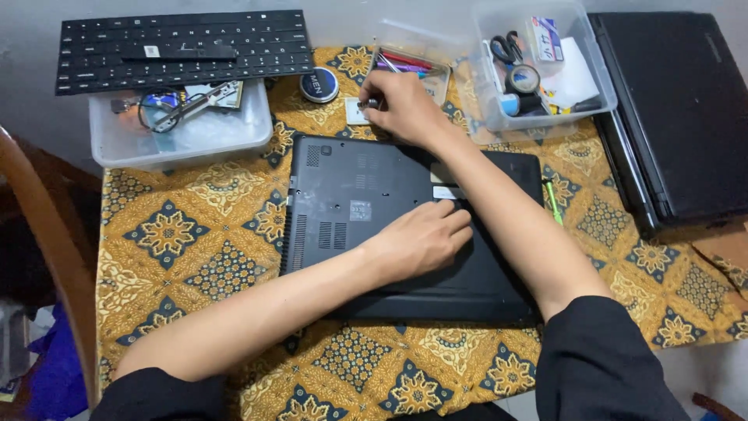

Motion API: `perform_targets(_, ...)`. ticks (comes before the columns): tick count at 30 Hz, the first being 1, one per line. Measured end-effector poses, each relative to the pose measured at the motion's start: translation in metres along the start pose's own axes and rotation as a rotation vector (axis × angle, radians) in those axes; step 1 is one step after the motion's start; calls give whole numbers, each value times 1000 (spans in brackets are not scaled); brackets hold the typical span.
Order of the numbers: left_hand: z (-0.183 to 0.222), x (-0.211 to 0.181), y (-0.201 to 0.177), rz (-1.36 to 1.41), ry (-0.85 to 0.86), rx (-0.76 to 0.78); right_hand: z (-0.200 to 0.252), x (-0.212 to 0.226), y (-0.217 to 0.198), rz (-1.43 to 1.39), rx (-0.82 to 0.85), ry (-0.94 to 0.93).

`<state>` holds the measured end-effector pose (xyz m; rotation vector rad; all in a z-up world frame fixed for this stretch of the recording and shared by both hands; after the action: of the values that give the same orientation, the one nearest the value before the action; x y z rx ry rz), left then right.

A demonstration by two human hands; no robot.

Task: Removing screws and prying off external components from the back of a laptop for repair.

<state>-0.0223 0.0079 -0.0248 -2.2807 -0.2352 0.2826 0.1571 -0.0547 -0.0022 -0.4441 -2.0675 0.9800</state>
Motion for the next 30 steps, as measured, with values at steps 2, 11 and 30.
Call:
perform_targets(2, -1, 1, -2, -3, 5, 34, 2, 8, -7, -26, 7, 7)
perform_targets(11, 0, 4, 13, -24, -3, 97, 82, 34, -84, 8, -177, -70)
perform_targets(30, 15, 10, -45, 220, -185, 63, 254, 46, -125, 328, -349, 210)
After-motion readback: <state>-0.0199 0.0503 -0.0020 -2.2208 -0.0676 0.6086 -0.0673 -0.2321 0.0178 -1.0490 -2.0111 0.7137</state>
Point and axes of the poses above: each hand's wrist, its own z-axis away from the middle knuckle, its own y-axis out of the palm, x = y × z, the point moved 2 cm from there along -z, towards the middle knuckle, and after that the axes turned 7 degrees about -x, right-handed, at the moved point
